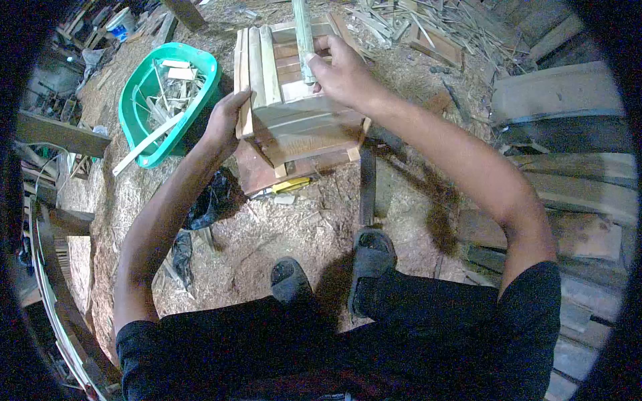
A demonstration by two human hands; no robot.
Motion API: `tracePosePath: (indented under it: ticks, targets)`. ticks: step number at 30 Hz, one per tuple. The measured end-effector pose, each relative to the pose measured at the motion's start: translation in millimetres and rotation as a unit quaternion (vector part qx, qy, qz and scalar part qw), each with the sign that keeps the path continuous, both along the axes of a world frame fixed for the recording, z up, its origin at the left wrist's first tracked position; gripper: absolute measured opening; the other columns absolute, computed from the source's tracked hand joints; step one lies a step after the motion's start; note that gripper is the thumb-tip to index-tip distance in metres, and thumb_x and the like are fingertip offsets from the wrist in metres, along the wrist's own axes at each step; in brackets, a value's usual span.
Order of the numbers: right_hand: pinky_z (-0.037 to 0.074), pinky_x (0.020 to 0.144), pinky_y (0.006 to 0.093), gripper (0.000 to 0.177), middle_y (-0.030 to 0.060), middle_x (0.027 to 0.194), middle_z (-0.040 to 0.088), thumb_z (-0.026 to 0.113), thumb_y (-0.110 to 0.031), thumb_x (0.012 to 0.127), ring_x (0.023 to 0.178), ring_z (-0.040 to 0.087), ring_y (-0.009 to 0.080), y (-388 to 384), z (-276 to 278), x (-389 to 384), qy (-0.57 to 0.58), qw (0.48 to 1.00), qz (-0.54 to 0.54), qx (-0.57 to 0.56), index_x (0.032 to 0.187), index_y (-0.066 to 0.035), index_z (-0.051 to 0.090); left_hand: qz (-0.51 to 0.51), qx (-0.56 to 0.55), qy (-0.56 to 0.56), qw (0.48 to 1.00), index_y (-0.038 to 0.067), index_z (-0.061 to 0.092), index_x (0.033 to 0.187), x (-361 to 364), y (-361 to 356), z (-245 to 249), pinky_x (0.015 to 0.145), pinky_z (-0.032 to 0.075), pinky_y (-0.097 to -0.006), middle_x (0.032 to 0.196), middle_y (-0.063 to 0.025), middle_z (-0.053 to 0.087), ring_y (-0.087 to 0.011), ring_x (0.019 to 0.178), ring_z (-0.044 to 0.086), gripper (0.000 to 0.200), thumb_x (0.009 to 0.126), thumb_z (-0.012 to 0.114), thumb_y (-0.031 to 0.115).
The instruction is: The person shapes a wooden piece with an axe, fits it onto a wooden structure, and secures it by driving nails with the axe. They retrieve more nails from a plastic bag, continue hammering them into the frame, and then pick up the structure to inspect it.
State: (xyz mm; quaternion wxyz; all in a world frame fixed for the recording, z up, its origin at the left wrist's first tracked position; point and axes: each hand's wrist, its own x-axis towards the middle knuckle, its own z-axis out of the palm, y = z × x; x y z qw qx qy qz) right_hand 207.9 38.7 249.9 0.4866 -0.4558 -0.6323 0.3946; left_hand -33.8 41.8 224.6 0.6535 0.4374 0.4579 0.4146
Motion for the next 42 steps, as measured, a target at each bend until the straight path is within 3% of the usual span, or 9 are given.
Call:
tracePosePath:
  ticks: [2,6,10,17,31,33,36,40,42]
  targets:
    - [0.06,0.061,0.0305,0.028,0.015,0.094,0.063,0.058,-0.015,0.097,0.07,0.069,0.0193,2,8,2,0.01,0.999,0.011,-0.035,0.109,0.009,0.05,-0.009,-0.016,0.0,1.0,0.001,0.059,0.109,-2,-5,-4,0.069,0.055,-0.0333,0.09,-0.0093,0.065,-0.0186,0.076,0.065,0.031,0.099,0.05,0.029]
    - [0.056,0.064,0.0248,0.024,0.0056,0.079,0.065,0.062,-0.016,0.096,0.065,0.065,0.0135,-4,25,-16,0.062,0.974,0.047,-0.214,0.11,0.003,0.055,0.007,-0.039,0.015,0.999,0.0,0.058,0.112,-12,-6,-6,0.072,0.056,-0.0359,0.094,-0.0117,0.065,-0.0208,0.078,0.066,0.033,0.099,0.049,0.029]
    - [0.053,0.064,0.0224,0.025,0.0088,0.087,0.07,0.067,-0.015,0.093,0.074,0.067,0.0124,6,29,-25,-0.071,0.965,0.073,-0.242,0.106,0.005,0.061,-0.023,-0.02,0.019,0.999,-0.002,0.058,0.114,-23,-12,-2,0.086,0.049,-0.0316,0.1,-0.0101,0.066,-0.017,0.092,0.064,0.031,0.1,0.051,0.025]
    - [0.054,0.079,0.0273,0.039,0.0171,0.099,0.072,0.073,-0.013,0.087,0.086,0.069,0.0171,18,13,-28,-0.115,0.968,0.098,-0.2,0.115,0.01,0.061,-0.025,0.046,0.002,0.999,-0.003,0.058,0.119,-23,-16,-12,0.09,0.047,-0.0273,0.107,-0.0068,0.066,-0.0118,0.098,0.061,0.037,0.1,0.055,0.029]
    - [0.051,0.066,0.0304,0.028,0.0083,0.076,0.068,0.072,-0.025,0.088,0.07,0.062,0.0137,12,18,-35,-0.273,0.956,0.072,-0.08,0.086,0.004,0.068,-0.003,0.102,0.118,0.988,-0.002,0.05,0.126,-25,-13,-11,0.09,0.048,-0.0295,0.11,-0.0086,0.063,-0.0148,0.104,0.06,0.04,0.098,0.059,0.025]
    - [0.051,0.065,0.0313,0.028,0.0089,0.076,0.068,0.071,-0.025,0.088,0.07,0.062,0.014,10,19,-32,-0.276,0.955,0.066,-0.089,0.087,0.003,0.069,0.036,0.206,0.205,0.956,-0.004,0.045,0.13,-27,-8,-10,0.094,0.046,-0.0335,0.115,-0.0153,0.06,-0.0212,0.108,0.059,0.048,0.094,0.064,0.022]
    - [0.05,0.063,0.0317,0.031,0.0091,0.071,0.067,0.071,-0.027,0.088,0.067,0.062,0.0144,12,25,-32,-0.312,0.944,0.064,-0.091,0.084,0.003,0.069,0.05,0.425,0.373,0.823,-0.007,0.043,0.129,-30,4,9,0.1,0.043,-0.0417,0.12,-0.0252,0.055,-0.0356,0.107,0.059,0.055,0.089,0.066,0.023]
    - [0.051,0.061,0.0385,0.035,0.0159,0.061,0.065,0.069,-0.028,0.084,0.056,0.063,0.0225,32,15,-36,-0.254,0.964,0.047,-0.064,0.069,0.003,0.07,-0.08,0.367,0.373,0.848,-0.004,0.048,0.136,-9,17,41,0.111,0.034,-0.0374,0.144,-0.0228,0.046,-0.031,0.136,0.043,0.054,0.095,0.06,0.029]
    - [0.048,0.059,0.0322,0.031,0.009,0.065,0.065,0.069,-0.027,0.088,0.059,0.059,0.0149,45,12,-37,-0.261,0.951,0.064,-0.151,0.079,0.002,0.07,-0.137,0.361,0.418,0.822,-0.003,0.047,0.138,-4,22,39,0.113,0.032,-0.0376,0.146,-0.023,0.044,-0.0319,0.138,0.04,0.056,0.095,0.061,0.029]
